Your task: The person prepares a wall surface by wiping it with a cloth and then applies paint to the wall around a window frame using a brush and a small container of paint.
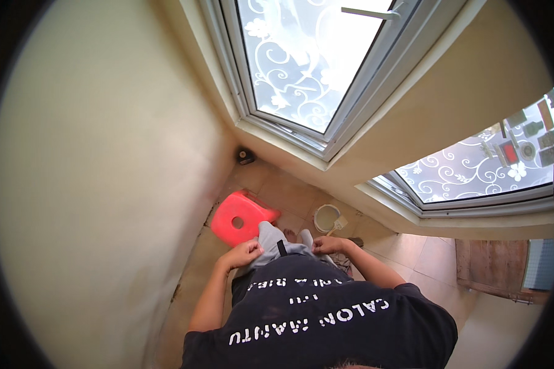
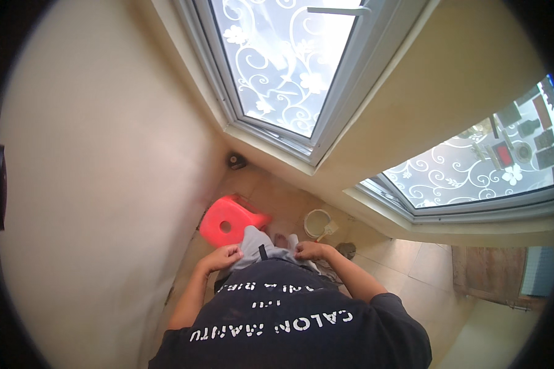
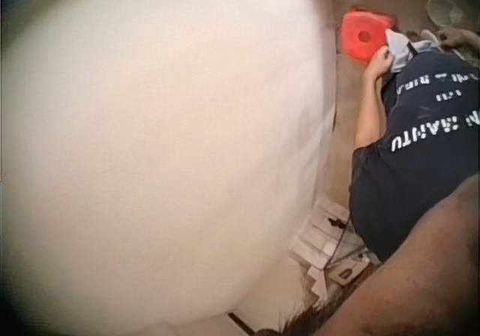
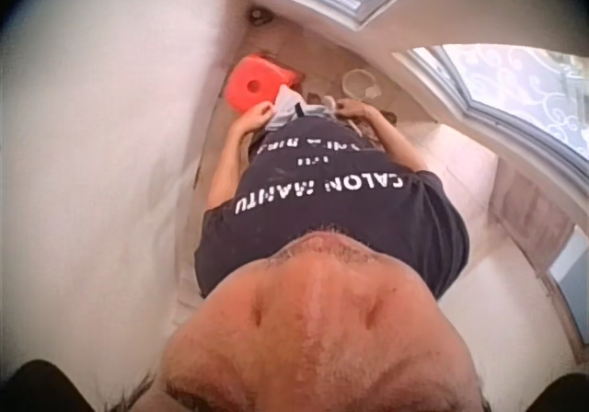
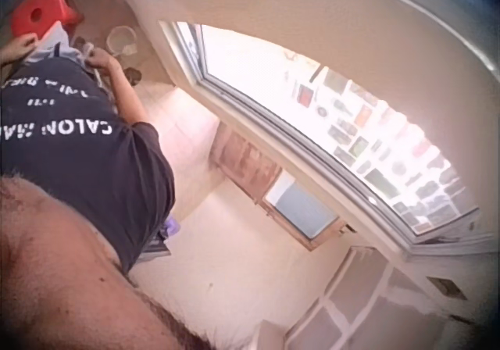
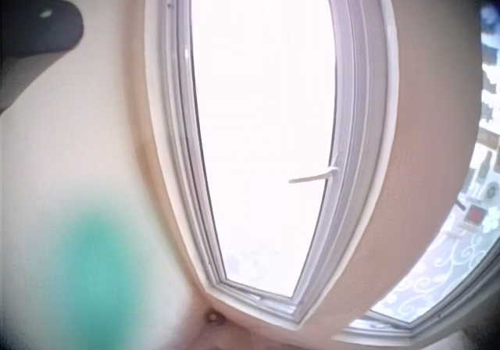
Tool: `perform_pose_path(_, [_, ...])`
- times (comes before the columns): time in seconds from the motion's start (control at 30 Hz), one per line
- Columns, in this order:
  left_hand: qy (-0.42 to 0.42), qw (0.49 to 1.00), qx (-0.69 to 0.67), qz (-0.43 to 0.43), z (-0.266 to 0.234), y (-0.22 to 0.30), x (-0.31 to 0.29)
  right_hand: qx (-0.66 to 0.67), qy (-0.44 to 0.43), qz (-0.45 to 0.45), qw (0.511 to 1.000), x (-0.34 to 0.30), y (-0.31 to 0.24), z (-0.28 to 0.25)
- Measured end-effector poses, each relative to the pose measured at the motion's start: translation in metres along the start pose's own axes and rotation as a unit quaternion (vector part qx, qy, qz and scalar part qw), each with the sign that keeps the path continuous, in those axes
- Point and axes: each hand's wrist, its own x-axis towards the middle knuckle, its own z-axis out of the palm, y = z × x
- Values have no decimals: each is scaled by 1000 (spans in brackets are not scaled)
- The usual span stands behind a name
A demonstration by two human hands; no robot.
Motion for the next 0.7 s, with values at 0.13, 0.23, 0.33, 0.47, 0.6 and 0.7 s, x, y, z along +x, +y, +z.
perform_pose_path(0.13, [-51,995,82,24,4,27,-10,17,-108,13,994,-22,-21,-5])
perform_pose_path(0.23, [82,983,160,37,-1,58,-20,-24,-127,18,991,-22,-18,4])
perform_pose_path(0.33, [257,951,156,75,-12,99,-36,-91,-118,32,988,-29,-32,4])
perform_pose_path(0.47, [390,886,161,194,-37,115,-47,-157,-17,34,987,-46,-63,-23])
perform_pose_path(0.6, [458,830,219,230,-55,128,-61,-281,212,10,936,-60,-115,-89])
perform_pose_path(0.7, [463,807,277,239,-66,116,-68,-376,419,-124,817,-97,-189,-159])
